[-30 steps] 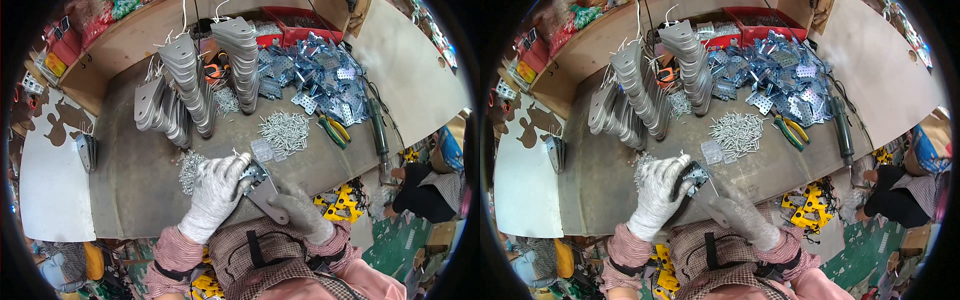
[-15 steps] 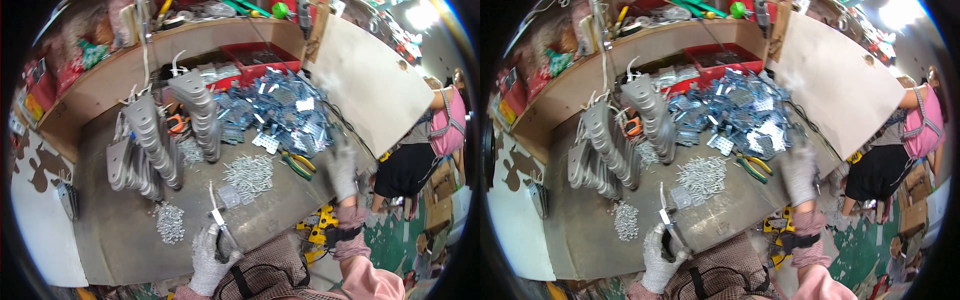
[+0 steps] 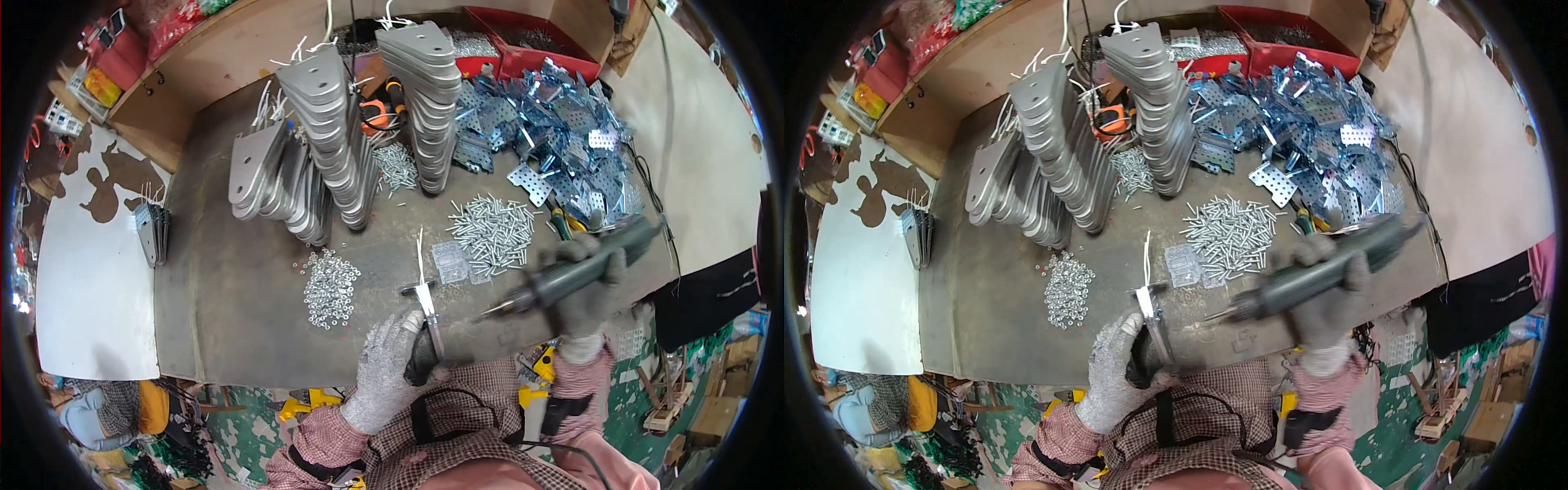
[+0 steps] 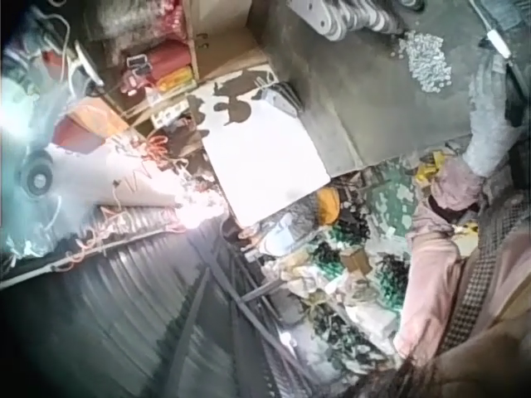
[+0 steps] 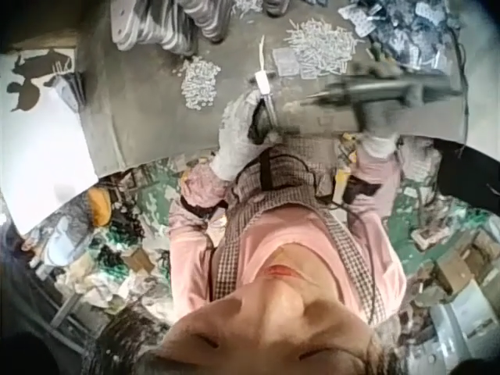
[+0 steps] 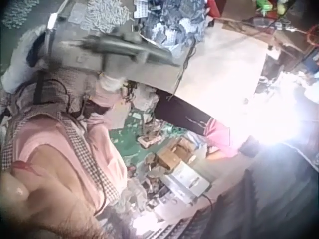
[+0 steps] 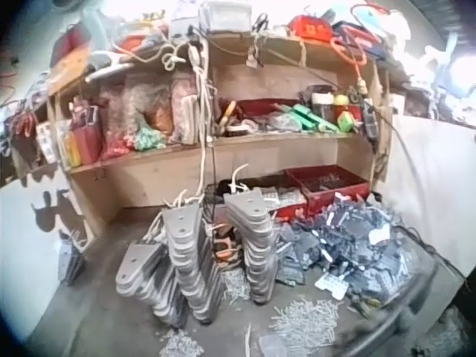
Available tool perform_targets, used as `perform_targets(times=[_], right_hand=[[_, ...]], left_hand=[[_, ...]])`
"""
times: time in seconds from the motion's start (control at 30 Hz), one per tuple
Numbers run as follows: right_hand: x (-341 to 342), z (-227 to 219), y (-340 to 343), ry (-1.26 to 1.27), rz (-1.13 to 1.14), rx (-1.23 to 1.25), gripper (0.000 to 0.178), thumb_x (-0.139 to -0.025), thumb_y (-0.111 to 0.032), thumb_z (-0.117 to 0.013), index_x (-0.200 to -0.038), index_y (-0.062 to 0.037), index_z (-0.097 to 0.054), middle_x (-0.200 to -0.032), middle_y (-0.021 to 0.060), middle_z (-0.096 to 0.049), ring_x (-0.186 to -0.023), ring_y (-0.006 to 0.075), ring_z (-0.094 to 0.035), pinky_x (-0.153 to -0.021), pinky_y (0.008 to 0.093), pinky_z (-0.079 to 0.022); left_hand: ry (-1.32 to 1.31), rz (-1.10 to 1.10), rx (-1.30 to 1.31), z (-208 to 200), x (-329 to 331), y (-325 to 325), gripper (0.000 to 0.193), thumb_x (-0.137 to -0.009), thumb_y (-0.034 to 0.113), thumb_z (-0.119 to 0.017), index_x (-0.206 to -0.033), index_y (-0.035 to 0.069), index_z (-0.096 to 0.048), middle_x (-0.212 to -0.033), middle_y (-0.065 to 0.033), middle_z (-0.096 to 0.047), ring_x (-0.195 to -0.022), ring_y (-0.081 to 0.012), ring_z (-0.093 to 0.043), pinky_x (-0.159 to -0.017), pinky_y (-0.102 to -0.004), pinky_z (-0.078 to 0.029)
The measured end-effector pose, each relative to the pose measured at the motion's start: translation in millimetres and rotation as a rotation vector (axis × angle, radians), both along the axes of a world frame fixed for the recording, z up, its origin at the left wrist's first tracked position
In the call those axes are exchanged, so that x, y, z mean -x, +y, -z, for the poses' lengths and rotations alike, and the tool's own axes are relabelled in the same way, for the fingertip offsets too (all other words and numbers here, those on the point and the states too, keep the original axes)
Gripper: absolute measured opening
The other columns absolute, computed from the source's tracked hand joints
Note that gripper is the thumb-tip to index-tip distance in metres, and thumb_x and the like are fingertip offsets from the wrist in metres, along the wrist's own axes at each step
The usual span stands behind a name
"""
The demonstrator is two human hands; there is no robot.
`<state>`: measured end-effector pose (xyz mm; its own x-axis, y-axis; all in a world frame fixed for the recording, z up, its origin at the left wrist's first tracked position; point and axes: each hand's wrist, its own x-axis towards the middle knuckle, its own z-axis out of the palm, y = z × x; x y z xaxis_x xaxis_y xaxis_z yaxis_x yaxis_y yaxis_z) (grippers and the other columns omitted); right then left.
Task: The recorder uses a handheld power drill to secure pins and bushings into metal plates as part of an assembly process.
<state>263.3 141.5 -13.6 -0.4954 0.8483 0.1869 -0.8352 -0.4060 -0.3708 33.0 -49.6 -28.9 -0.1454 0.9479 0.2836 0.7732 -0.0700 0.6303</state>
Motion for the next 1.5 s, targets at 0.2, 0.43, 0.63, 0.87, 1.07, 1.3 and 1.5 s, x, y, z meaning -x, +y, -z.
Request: perform_targets(times=[0.2, 0.43, 0.63, 0.87, 1.07, 1.3, 1.5], right_hand=[[52.6, 10.9, -15.7, 0.386, 0.142, 0.26, 0.039, -0.094, -0.033, -0.069, -0.122, -0.0113, -0.053, -0.081, -0.0032, -0.053, -0.079, 0.0124, -0.054, -0.099, 0.0429, -0.043], [59.8, 10.8, -18.8, 0.272, 0.178, 0.266, 0.032, -0.094, -0.03, -0.068, -0.117, -0.0126, -0.054, -0.08, -0.0045, -0.052, -0.075, 0.0091, -0.053, -0.096, 0.04, -0.044], [58.9, 9.0, -18.8, 0.279, 0.191, 0.277, 0.027, -0.095, -0.025, -0.067, -0.116, -0.0108, -0.057, -0.078, -0.0052, -0.052, -0.075, 0.0099, -0.051, -0.092, 0.0382, -0.044], [60.6, 7.8, -18.5, 0.272, 0.157, 0.292, 0.034, -0.096, -0.028, -0.066, -0.123, -0.0125, -0.054, -0.082, -0.004, -0.052, -0.077, 0.0098, -0.054, -0.095, 0.04, -0.045], [57.5, 11.9, -19.0, 0.225, 0.182, 0.275, 0.037, -0.097, -0.027, -0.064, -0.129, -0.0118, -0.052, -0.083, -0.0027, -0.051, -0.079, 0.011, -0.054, -0.097, 0.0437, -0.045], [59.2, 11.6, -17.9, 0.235, 0.178, 0.275, 0.036, -0.098, -0.027, -0.062, -0.129, -0.0117, -0.05, -0.082, -0.0028, -0.05, -0.08, 0.0111, -0.054, -0.098, 0.045, -0.045], [58.1, 8.0, -14.8, 0.225, 0.199, 0.294, 0.034, -0.096, -0.024, -0.065, -0.125, -0.0088, -0.056, -0.081, -0.004, -0.052, -0.078, 0.0099, -0.053, -0.096, 0.0397, -0.043]], left_hand=[[0.044, 0.007, -0.025, 0.2, -4.5, 3.1, 0.094, -0.068, 0.042, -0.09, -0.139, -0.002, -0.046, -0.125, -0.0244, -0.058, -0.111, -0.0434, -0.059, -0.097, -0.0497, -0.047], [-0.045, -0.007, 0.055, -4.2, -4.8, 3.1, 0.088, -0.067, 0.041, -0.086, -0.135, -0.001, -0.049, -0.135, -0.0293, -0.052, -0.118, -0.0464, -0.055, -0.099, -0.0521, -0.045], [0.086, 0.03, 0.072, -0.1, -3.8, 3.3, 0.09, -0.069, 0.036, -0.088, -0.138, -0.004, -0.046, -0.126, -0.0261, -0.057, -0.116, -0.0474, -0.056, -0.1, -0.0515, -0.046], [-0.382, -0.066, -0.029, 7.5, 12.4, 4.1, 0.076, -0.065, 0.037, -0.089, -0.123, 0.0, -0.057, -0.115, -0.0194, -0.06, -0.108, -0.0393, -0.059, -0.095, -0.0499, -0.047], [0.837, -0.088, 0.164, -33.2, 78.4, 44.9, 0.027, -0.08, 0.013, -0.068, -0.106, 0.007, -0.069, -0.114, -0.0128, -0.062, -0.116, -0.0336, -0.055, -0.102, -0.0464, -0.041], [0.953, 0.143, 0.324, -53.3, 80.6, 71.6, 0.022, -0.082, 0.015, -0.059, -0.099, 0.005, -0.069, -0.105, -0.0115, -0.062, -0.103, -0.0281, -0.059, -0.093, -0.0415, -0.044], [0.473, -0.015, 0.046, -42.4, 68.5, 57.3, 0.021, -0.069, 0.009, -0.074, -0.085, 0.006, -0.061, -0.094, -0.0135, -0.06, -0.09, -0.0287, -0.06, -0.083, -0.0403, -0.047]])
